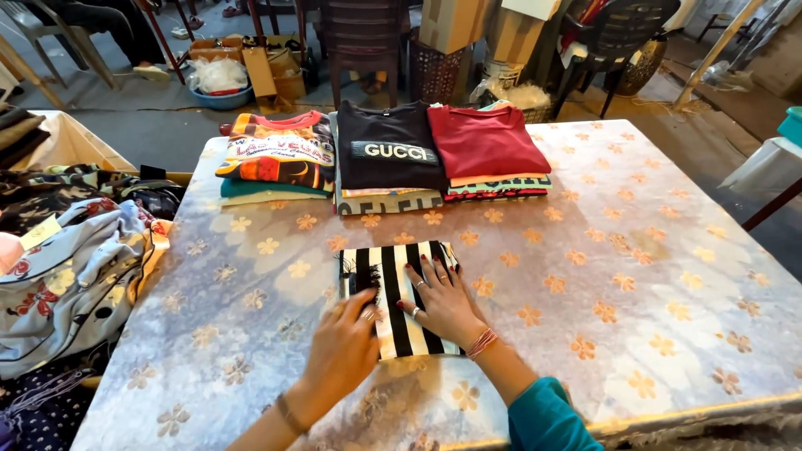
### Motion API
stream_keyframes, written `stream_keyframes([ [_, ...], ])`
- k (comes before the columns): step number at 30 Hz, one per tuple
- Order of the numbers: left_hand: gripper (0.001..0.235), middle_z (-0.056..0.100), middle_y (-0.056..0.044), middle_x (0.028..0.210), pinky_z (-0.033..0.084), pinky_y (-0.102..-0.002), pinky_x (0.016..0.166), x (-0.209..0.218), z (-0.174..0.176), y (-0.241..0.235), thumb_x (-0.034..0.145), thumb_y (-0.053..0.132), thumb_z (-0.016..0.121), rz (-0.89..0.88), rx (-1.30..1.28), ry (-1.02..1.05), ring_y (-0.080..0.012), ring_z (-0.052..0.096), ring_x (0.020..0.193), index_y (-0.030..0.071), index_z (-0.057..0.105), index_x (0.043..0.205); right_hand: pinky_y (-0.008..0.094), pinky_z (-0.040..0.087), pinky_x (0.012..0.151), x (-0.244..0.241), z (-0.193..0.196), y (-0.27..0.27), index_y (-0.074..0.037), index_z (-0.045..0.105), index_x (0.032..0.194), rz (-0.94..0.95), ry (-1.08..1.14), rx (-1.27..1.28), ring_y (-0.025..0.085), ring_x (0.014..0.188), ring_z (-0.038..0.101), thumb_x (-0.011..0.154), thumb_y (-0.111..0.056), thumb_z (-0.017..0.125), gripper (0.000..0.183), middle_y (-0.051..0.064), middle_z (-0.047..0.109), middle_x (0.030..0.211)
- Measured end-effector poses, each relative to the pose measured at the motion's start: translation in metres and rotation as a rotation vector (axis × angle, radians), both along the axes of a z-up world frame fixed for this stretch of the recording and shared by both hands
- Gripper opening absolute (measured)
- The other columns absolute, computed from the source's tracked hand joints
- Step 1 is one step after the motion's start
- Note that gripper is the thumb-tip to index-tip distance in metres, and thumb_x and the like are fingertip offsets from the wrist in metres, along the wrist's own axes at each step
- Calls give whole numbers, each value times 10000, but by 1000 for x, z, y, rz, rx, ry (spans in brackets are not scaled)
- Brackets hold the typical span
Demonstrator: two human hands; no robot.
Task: Folding and stacking various t-shirts and garments on a work table.
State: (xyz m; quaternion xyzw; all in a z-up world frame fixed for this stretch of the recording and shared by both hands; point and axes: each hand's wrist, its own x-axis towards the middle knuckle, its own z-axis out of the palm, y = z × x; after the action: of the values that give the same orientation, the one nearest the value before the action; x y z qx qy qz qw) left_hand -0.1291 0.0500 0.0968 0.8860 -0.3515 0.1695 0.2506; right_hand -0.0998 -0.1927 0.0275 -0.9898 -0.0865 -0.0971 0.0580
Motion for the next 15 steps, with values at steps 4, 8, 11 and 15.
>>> stream_keyframes([
  [4, 619, 403, -260, 1539, 314, -499, 1141, 55, -43, -44, 893, 315, 647, -87, -106, -92, -417, 423, 1380, 1, 486, 1402, 585, 163, 1164, 2, -4, -3, -157, 333, 1585, 10, -65, -46, 412, 1475, 255, 918, -545, 524, 795, 214, 322, 1603],
  [8, 962, 272, -283, 1599, 192, -541, 1164, 76, -67, -56, 874, 600, 643, -64, -17, -40, -433, 303, 1437, -17, 289, 1521, 609, 126, 1189, -4, 15, 0, -167, 343, 1561, -49, 41, -34, 390, 1487, 260, 955, -590, 511, 758, 197, 343, 1584],
  [11, 1149, 204, -258, 1621, 106, -558, 1189, 76, -69, -50, 827, 784, 599, -47, 158, 117, -409, 211, 1492, 10, 194, 1572, 610, 131, 1179, -1, 12, 2, -161, 350, 1558, -37, 50, -44, 398, 1457, 287, 957, -594, 503, 756, 209, 348, 1578],
  [15, 1248, 171, -256, 1642, 69, -563, 1200, 69, -59, -48, 757, 857, 583, -39, 266, 183, -410, 148, 1518, 12, 184, 1585, 530, 184, 1232, 6, 12, 3, -114, 401, 1541, 46, -154, 90, 363, 1499, 330, 1016, -553, 463, 687, 222, 371, 1608],
])
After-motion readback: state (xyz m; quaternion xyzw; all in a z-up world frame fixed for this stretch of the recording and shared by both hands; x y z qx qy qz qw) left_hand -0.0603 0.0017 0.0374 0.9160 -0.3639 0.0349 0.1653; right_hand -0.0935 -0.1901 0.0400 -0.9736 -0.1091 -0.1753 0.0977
